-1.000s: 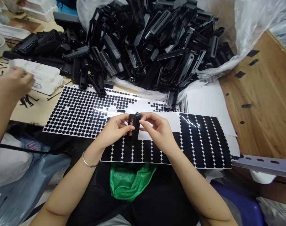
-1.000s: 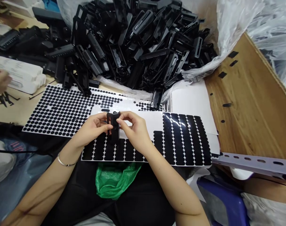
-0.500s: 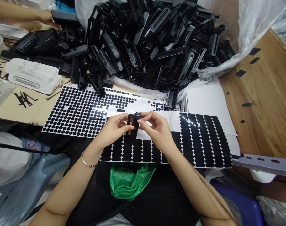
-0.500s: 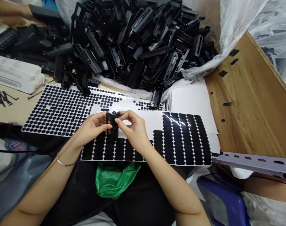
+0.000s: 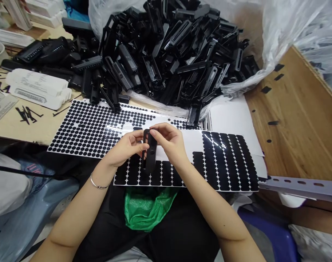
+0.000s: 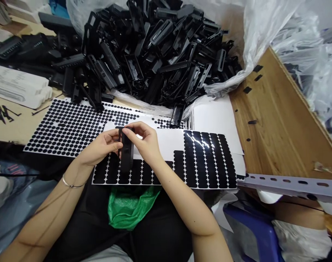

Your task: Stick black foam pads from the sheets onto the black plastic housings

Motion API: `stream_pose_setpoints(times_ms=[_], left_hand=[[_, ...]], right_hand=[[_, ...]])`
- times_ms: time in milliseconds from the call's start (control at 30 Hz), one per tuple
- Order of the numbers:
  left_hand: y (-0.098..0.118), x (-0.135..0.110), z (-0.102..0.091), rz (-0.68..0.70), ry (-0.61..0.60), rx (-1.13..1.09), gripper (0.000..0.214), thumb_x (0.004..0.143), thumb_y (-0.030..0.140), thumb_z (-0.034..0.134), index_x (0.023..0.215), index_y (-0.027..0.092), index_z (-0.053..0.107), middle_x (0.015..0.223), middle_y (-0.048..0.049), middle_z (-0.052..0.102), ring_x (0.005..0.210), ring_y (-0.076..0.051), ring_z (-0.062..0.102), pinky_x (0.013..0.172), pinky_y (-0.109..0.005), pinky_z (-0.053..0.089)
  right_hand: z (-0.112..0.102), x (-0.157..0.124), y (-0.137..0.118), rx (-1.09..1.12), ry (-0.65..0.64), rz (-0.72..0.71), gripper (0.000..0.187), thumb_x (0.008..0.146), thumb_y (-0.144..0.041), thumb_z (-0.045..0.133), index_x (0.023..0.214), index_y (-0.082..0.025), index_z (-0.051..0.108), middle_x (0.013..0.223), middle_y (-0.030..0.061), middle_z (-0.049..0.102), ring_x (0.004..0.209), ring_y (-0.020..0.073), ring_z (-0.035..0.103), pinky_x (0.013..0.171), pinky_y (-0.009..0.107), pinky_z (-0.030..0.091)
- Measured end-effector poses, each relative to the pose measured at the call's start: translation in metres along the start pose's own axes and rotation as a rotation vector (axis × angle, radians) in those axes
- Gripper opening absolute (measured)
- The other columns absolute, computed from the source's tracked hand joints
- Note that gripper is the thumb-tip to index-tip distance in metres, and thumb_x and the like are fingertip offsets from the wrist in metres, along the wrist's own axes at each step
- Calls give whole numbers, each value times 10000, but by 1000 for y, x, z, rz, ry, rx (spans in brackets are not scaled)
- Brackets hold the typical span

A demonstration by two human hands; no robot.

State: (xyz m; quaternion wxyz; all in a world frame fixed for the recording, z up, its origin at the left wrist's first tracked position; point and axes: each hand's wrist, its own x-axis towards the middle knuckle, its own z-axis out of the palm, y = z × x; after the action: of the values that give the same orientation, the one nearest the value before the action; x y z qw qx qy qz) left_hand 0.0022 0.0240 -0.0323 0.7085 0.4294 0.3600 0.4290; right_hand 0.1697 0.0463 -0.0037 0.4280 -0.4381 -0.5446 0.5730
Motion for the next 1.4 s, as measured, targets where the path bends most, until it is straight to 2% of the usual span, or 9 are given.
stream_pose_setpoints(times_ms=[300,567,767,933,1033,1133,1233,1333,1400], left_hand=[[-1,0,-3,8,64,-124,489,658,409,907,1014,158,687,805,-6,677,597,-105,641,528,-196,563],[0,6,-7,65,-194,-72,457,738,431,855,1050,151,673,843,-31,671,651,-126,647,565,-208,536],[3,1,2,4,-445,60,337,851,443,735,1015,183,597,883,-24,588,714,-139,575,627,-260,500],[-3,-3,20,51,-725,327,327,792,346,748,753,204,455,730,30,473,643,-122,454,594,-255,411],[-6,-4,34,50,-843,497,297,770,276,724,736,214,436,695,43,475,590,-117,424,555,-253,368],[-5,-8,41,59,-878,691,269,726,163,687,709,217,424,671,49,483,584,-122,429,563,-258,346],[-2,-12,36,14,-839,823,274,733,213,712,714,218,439,665,45,530,576,-127,457,555,-259,345],[1,-14,23,-88,-751,850,338,740,423,785,750,208,525,684,26,599,601,-142,544,556,-248,395],[3,-14,14,-112,-674,834,336,772,475,769,757,196,583,740,-3,661,667,-161,618,595,-249,449]], right_hand=[[6,-6,-2,-65,-212,-206,268,889,-375,728,1133,-278,676,1405,68,624,1344,261,553,956,384,593],[-23,1,-10,-36,-443,-273,549,864,-420,766,1368,-323,571,1405,58,628,1286,268,600,1094,451,503],[-45,5,-19,-191,-154,-386,315,943,-488,635,1188,-296,682,1182,46,731,1080,234,686,991,424,543],[-55,11,5,-730,-7,-353,158,942,-317,587,985,-225,708,991,67,759,862,237,697,859,425,558],[-62,17,21,-989,55,-330,171,918,-241,565,1021,-201,695,1054,106,748,947,286,670,919,476,527],[-73,24,23,-1131,222,-314,228,914,-237,562,1104,-184,676,1176,146,707,1111,340,602,1007,519,468],[-87,33,19,-1277,428,-155,451,859,-266,647,1294,-160,593,1370,205,595,1197,407,540,1009,577,433],[-99,43,15,-1329,426,67,668,794,-276,710,1409,-125,498,1365,242,585,1192,430,560,1011,599,419],[-106,47,11,-1282,402,120,660,780,-218,679,1409,-117,509,1306,230,630,1157,405,599,990,562,455]])
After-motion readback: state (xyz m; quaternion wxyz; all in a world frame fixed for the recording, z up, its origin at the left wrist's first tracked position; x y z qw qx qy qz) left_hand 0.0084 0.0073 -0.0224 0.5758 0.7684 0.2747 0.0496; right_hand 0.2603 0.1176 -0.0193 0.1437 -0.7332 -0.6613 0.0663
